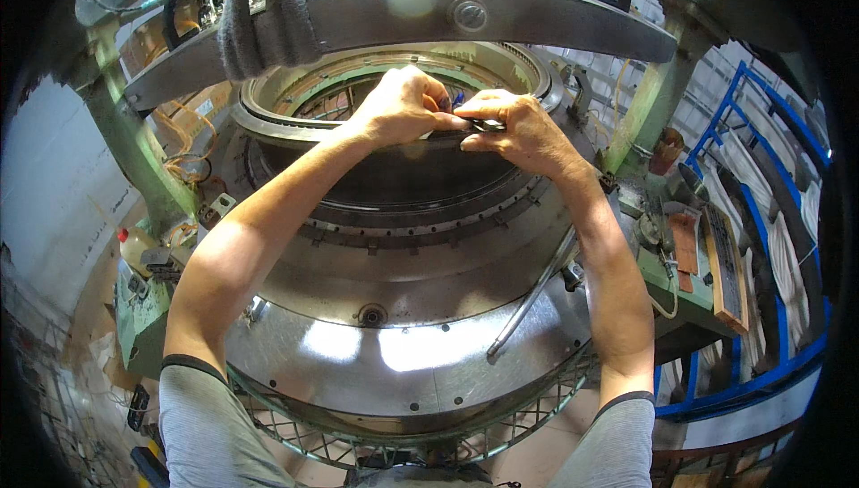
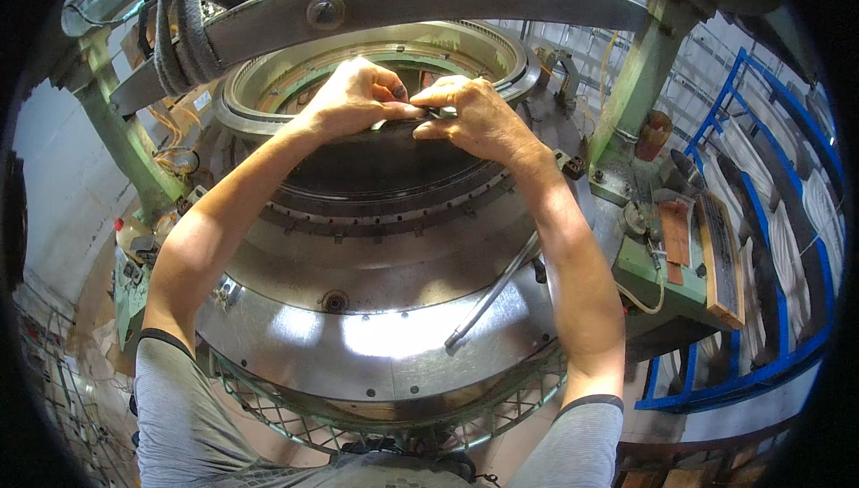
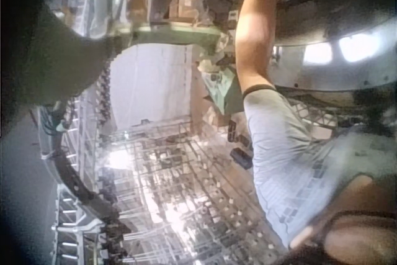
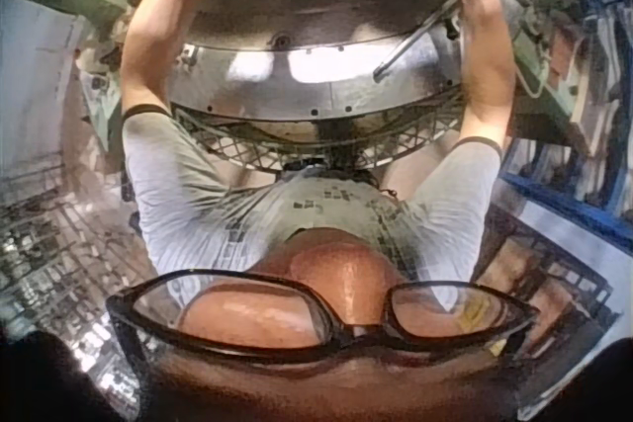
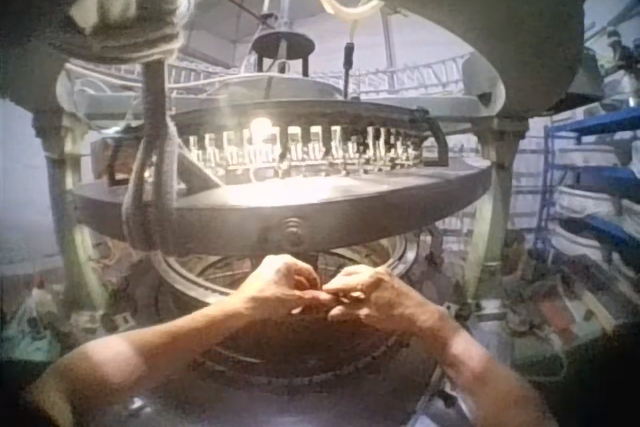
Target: The person repeatedly picks small black components from a wooden tray and inserts them into slots around the rim of a large circular machine. The person handles the components by hand and places them one at a time into the machine's circular opening.
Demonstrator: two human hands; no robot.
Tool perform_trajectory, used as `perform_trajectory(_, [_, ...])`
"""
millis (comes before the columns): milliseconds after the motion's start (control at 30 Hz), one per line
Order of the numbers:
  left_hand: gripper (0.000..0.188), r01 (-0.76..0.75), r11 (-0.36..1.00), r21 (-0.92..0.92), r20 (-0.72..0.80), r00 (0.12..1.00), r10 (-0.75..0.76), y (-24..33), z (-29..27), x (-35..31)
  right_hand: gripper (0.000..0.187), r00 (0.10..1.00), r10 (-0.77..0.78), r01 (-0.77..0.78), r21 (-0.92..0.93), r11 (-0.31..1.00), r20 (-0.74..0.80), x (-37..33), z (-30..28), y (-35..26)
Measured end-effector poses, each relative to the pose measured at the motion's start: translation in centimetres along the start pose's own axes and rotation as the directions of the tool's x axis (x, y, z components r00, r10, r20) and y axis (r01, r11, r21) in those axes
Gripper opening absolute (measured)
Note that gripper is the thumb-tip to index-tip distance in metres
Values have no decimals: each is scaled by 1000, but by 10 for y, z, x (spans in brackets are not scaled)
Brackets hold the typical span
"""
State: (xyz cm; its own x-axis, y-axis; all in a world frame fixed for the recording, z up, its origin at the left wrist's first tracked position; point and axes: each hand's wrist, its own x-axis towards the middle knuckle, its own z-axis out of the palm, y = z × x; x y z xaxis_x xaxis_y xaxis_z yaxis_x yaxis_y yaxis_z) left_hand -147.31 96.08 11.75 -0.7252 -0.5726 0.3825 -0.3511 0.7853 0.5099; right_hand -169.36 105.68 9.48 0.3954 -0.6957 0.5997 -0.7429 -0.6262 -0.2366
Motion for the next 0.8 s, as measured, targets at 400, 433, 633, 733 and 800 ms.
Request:
perform_trajectory(400, [32,-36,999,6,-50,998,36,5,10,2,37,999,-32,33,-45,998,23,-1,-1,4])
perform_trajectory(433, [32,-28,1000,1,-41,999,28,5,10,2,36,999,-14,15,-23,1000,31,0,-1,4])
perform_trajectory(633, [29,-95,995,39,-62,993,98,5,11,2,36,1000,-14,14,-20,1000,25,1,-2,3])
perform_trajectory(733, [29,-116,993,21,-65,991,117,3,12,4,43,995,63,-61,-35,998,80,1,-3,4])
perform_trajectory(800, [30,-145,989,40,-90,985,148,2,13,4,49,995,79,-77,-37,996,66,-1,-4,4])
